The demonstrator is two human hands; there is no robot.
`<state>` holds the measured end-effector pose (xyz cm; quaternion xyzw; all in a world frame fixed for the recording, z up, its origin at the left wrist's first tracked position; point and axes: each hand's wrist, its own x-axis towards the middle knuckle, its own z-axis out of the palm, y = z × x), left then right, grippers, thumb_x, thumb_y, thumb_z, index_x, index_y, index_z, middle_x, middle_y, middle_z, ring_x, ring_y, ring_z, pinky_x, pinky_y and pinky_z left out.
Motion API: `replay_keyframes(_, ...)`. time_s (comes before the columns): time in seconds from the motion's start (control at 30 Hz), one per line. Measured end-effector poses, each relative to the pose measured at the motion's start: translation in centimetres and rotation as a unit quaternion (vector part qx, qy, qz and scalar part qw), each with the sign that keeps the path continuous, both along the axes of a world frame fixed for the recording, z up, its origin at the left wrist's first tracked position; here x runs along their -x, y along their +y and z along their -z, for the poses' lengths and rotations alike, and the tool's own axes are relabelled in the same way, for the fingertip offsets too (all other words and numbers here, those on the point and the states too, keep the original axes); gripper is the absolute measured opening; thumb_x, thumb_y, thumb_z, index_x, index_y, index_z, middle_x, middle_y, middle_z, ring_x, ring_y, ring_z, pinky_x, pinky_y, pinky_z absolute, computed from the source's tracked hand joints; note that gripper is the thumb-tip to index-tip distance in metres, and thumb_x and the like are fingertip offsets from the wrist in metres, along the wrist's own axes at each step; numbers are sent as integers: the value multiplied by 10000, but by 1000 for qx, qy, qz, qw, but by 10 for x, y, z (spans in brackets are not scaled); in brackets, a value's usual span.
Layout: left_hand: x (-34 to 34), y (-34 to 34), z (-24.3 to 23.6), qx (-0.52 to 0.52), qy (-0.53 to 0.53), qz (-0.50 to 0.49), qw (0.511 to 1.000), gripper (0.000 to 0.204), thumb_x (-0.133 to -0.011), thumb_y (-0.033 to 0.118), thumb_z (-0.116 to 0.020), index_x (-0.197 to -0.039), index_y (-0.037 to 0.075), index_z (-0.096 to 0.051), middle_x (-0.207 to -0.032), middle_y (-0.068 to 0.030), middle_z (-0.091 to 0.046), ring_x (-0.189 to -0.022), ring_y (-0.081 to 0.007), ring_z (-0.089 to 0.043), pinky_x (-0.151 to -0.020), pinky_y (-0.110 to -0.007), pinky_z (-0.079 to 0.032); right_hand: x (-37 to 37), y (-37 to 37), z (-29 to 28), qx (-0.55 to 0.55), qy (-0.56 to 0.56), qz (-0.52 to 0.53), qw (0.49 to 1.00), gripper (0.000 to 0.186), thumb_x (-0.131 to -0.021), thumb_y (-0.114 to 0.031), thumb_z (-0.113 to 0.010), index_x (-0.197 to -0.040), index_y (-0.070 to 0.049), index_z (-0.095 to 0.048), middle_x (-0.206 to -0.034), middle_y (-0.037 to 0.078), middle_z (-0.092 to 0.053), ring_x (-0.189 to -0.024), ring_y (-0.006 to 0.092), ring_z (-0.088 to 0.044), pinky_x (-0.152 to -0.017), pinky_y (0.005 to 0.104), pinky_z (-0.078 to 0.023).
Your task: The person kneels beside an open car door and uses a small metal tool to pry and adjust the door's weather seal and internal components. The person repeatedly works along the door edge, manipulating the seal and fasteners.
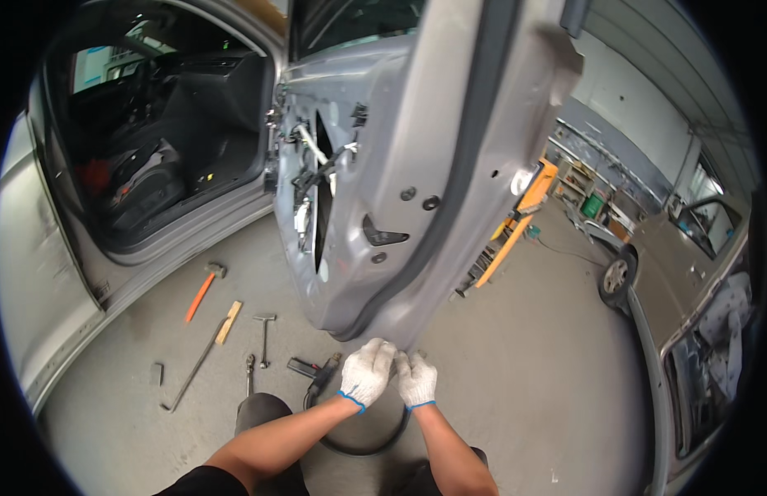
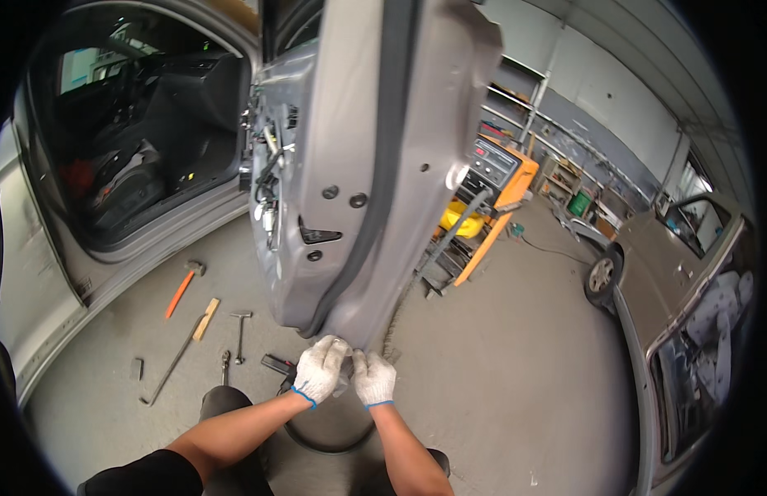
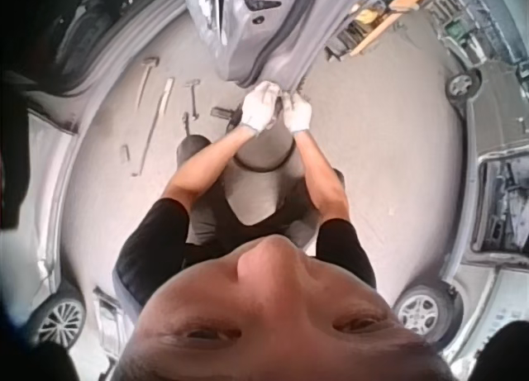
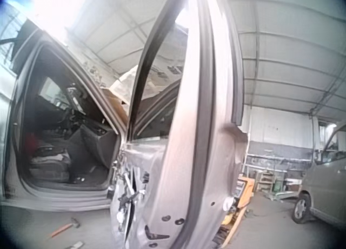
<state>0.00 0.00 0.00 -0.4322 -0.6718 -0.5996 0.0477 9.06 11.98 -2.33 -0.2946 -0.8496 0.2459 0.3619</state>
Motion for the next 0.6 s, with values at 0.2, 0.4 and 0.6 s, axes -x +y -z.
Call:
replay_keyframes(0.2, 21, -27, -23, -14, 75, -25, 997, 125, -870, 104, -654, -977, 42, -637, -911, -152, -661, -756, -372, -676, -622, -477, -552, 25, -26, 9, -5, 9, -4, 1000, 366, -970, -305, -679, -734, -30, -624, -717, 264, -644, -690, 471, -641, -652, 550, -509)
replay_keyframes(0.4, 12, -34, -31, -22, 41, -40, 998, 273, -1027, 187, -503, -895, 22, -676, -825, -163, -705, -771, -379, -689, -707, -448, -551, 16, -36, 2, -13, -4, -27, 1000, 389, -984, -347, -645, -769, -23, -643, -760, 281, -664, -725, 478, -660, -677, 565, -520)
replay_keyframes(0.6, 15, -39, -27, -12, 90, -19, 996, 261, -1010, 189, -523, -908, 12, -685, -851, -179, -703, -801, -369, -692, -730, -444, -553, 15, -34, 0, -19, -11, -41, 999, 390, -984, -337, -639, -772, -10, -640, -758, 280, -668, -708, 486, -662, -676, 570, -531)
